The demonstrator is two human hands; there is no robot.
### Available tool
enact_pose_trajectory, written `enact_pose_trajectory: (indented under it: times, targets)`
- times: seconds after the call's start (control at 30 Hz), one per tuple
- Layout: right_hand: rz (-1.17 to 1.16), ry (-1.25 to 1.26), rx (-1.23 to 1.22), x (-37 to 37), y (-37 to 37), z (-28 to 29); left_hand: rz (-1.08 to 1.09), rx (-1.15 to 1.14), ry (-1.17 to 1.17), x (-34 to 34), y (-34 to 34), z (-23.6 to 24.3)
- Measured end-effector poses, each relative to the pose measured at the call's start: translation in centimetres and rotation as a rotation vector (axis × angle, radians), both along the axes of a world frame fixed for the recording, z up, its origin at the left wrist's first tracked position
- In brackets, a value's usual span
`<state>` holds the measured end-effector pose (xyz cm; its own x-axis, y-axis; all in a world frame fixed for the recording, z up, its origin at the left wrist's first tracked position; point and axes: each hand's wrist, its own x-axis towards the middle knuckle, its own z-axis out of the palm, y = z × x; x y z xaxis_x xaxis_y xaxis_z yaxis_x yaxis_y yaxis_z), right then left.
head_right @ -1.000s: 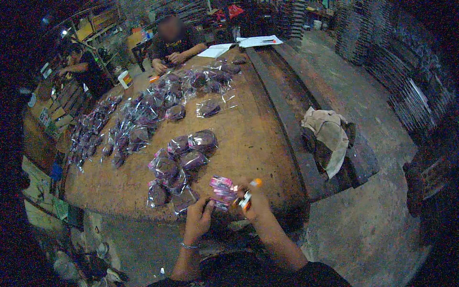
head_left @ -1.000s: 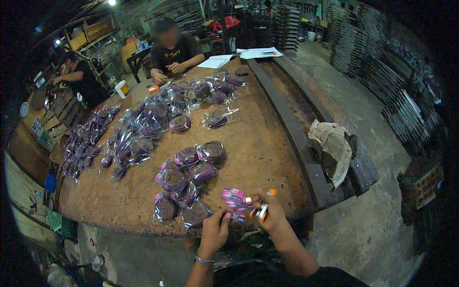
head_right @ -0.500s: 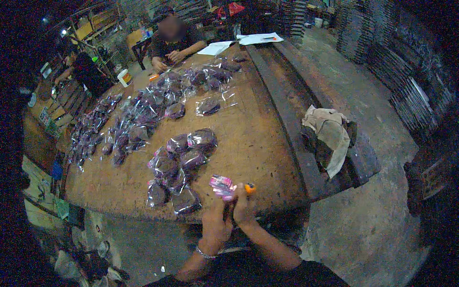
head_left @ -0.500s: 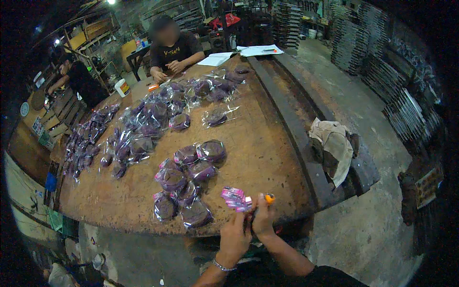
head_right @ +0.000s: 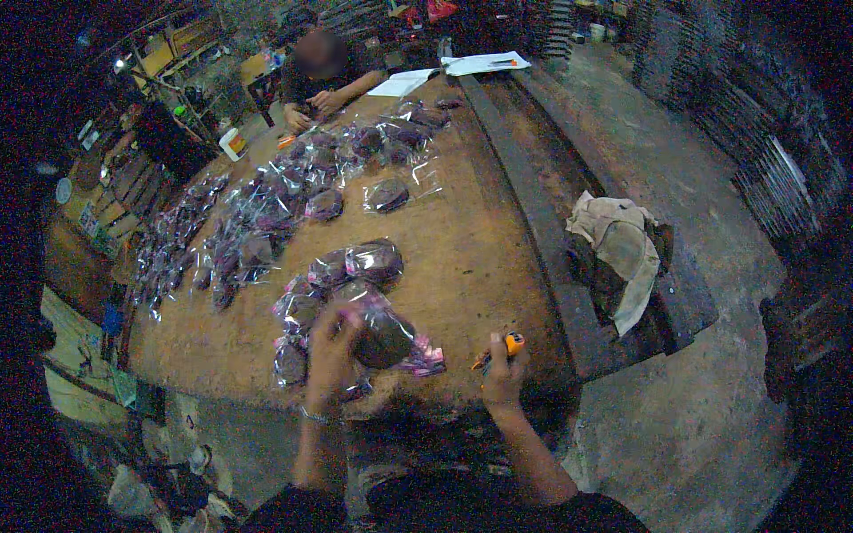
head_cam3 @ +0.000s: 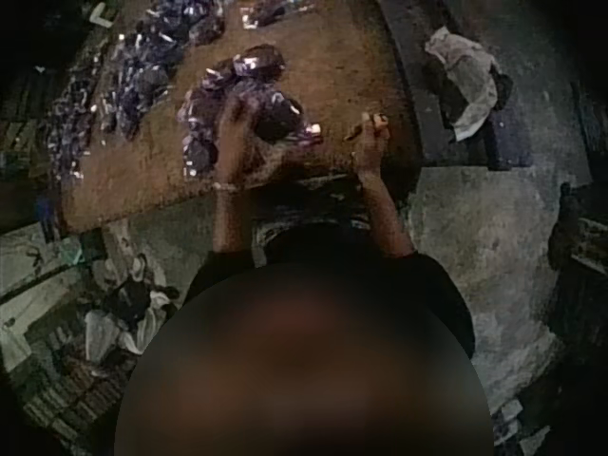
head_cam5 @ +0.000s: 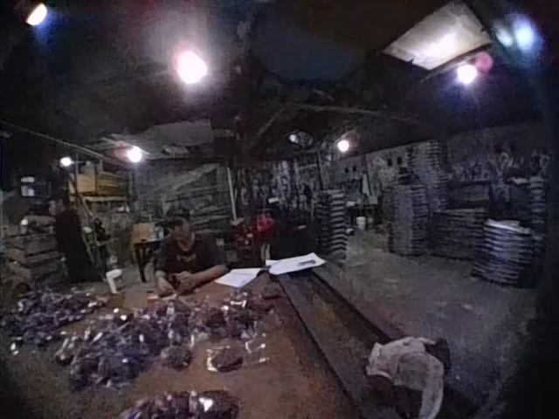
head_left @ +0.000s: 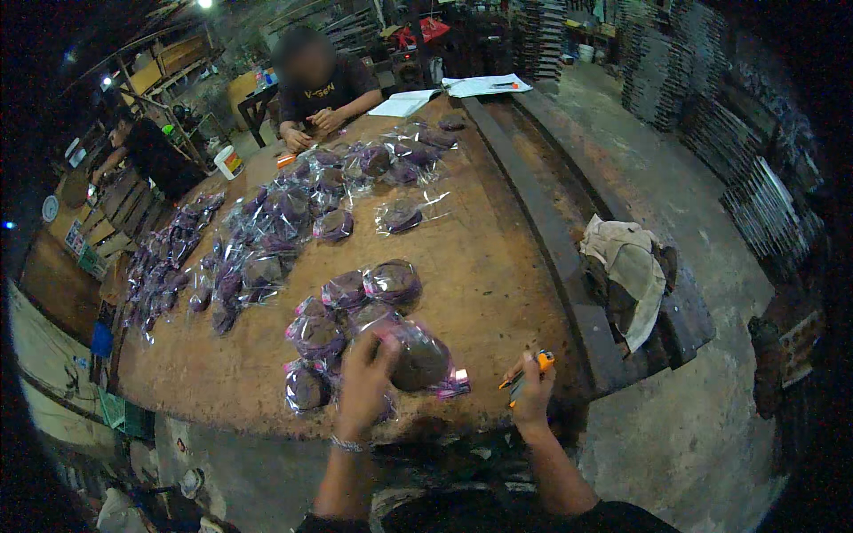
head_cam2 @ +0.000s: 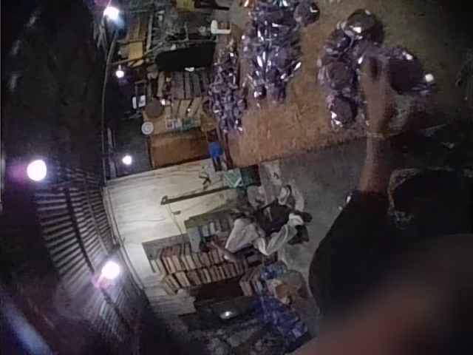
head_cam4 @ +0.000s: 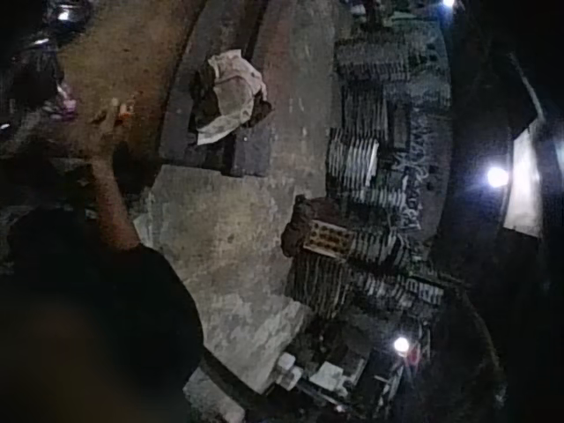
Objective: The person sits on the floor and repeatedly picks up purple food items, places them into clear plastic bags, and seals the bags using a handheld heat sealer. The sealed packages are stacked on the table.
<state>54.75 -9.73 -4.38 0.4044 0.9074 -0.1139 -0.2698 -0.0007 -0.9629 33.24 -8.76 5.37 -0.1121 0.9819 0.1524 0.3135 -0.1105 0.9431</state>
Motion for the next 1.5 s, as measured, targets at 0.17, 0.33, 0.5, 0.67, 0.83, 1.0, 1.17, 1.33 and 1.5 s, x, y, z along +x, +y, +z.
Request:
enact_pose_trajectory:
  times: [0.17, 0.33, 0.5, 0.67, 0.83, 1.0, 1.17, 1.33, 1.5]
  targets:
    - [0.140, -0.472, 0.097, 0.8, -0.2, -2.5, 0.350, 0.172, 0.778, -2.8, 10.0, -2.0]
    - [-0.002, -0.100, 0.030, -0.4, 0.3, -2.3, 0.201, 0.144, 1.089, -4.2, 15.1, -1.9]
    - [0.077, -0.522, -0.048, 0.1, 0.5, -1.2, 0.062, 0.215, 1.002, -2.2, 25.5, -1.6]
    - [0.018, -0.541, -0.026, -0.1, 0.2, -1.2, 0.029, 0.019, 1.124, -3.7, 35.4, -6.1]
    - [-0.031, -0.698, 0.124, 0.0, 0.6, -3.0, -0.147, 0.038, 1.107, -9.0, 38.5, -10.7]
    - [0.032, -0.725, 0.152, 0.2, 0.6, -3.8, -0.466, -0.185, 0.867, -11.1, 36.1, -7.4]
    - [0.022, -0.153, 0.010, 0.1, 0.6, -2.6, -0.213, 0.072, 0.104, -9.4, 26.9, 1.5]
    - [0.073, -0.057, 0.154, -1.1, -0.3, 0.0, -0.218, -0.131, -0.723, -7.5, 12.1, 4.3]
    - [0.296, -0.128, 0.375, -3.6, -1.6, 3.9, -0.405, -0.214, -0.993, -1.6, -1.1, -1.5]
